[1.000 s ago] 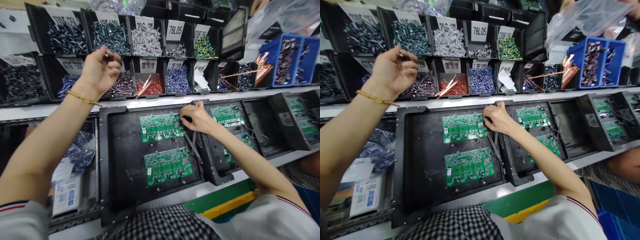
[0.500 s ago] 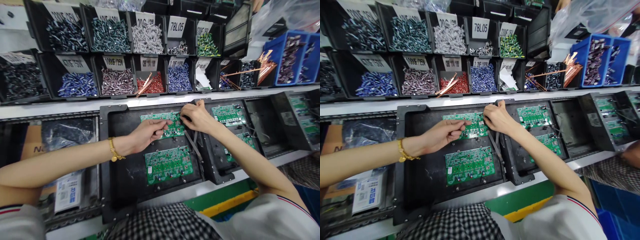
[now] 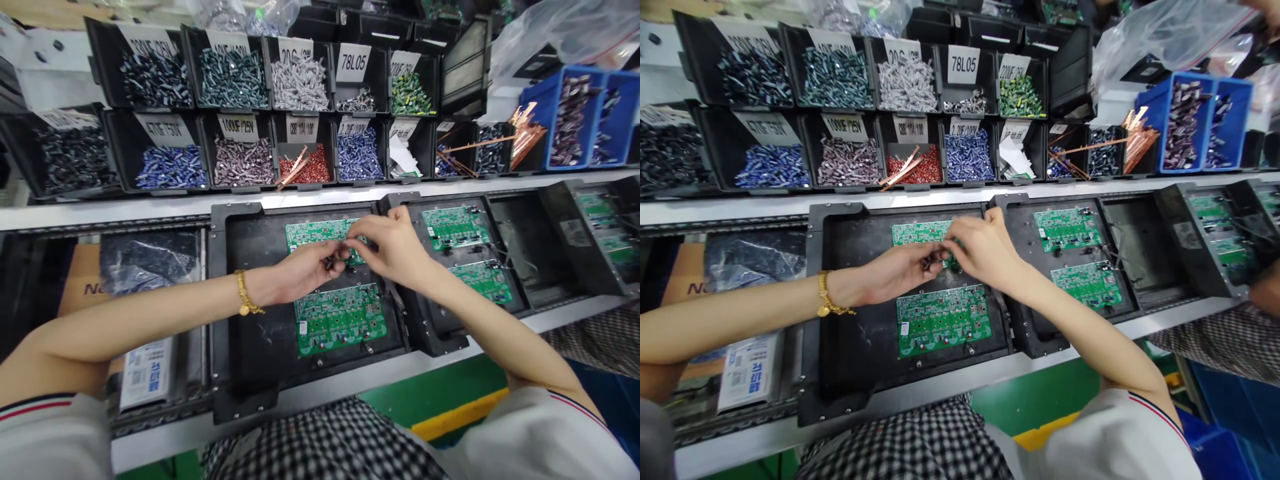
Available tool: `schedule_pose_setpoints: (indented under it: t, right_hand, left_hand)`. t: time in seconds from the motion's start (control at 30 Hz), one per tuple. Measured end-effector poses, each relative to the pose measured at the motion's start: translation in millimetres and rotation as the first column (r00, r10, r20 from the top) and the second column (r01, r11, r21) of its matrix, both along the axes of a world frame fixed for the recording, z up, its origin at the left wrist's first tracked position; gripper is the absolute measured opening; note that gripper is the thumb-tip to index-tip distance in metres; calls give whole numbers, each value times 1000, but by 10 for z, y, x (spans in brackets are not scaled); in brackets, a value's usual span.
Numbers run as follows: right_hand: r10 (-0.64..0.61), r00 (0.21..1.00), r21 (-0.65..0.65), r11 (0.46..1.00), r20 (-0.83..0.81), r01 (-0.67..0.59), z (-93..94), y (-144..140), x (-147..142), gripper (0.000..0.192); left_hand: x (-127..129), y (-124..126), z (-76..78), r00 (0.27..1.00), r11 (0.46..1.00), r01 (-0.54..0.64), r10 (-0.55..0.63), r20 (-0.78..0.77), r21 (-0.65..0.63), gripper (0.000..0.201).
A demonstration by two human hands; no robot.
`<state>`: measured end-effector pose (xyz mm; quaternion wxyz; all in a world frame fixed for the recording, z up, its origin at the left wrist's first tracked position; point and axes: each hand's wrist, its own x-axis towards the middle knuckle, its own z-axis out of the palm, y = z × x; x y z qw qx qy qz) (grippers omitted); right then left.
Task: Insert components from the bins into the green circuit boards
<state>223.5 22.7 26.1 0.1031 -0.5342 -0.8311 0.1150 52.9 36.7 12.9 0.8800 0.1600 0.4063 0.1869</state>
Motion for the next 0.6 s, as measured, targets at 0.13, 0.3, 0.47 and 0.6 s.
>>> schedule_pose_setpoints:
  t: [0.13, 0.3, 0.47, 0.6]
  right_hand:
    - [14, 983, -19, 1000, 181, -11, -208, 309, 166, 17]
    - [88, 958, -49, 996, 273, -78, -339, 480, 242, 20]
    - [128, 935, -16, 991, 331, -130, -312, 456, 223, 22]
    - [164, 904, -6, 985, 394, -175, -311, 442, 214, 25]
  left_hand:
    - [-18, 20, 15, 995, 998, 59, -61, -78, -17, 20]
    - [-19, 54, -30, 994, 994, 87, -82, -71, 65, 17]
    - [-19, 117, -51, 999, 1000, -16, 17, -28, 1, 15]
    - [-26, 127, -91, 999, 999, -33, 34, -34, 10, 14]
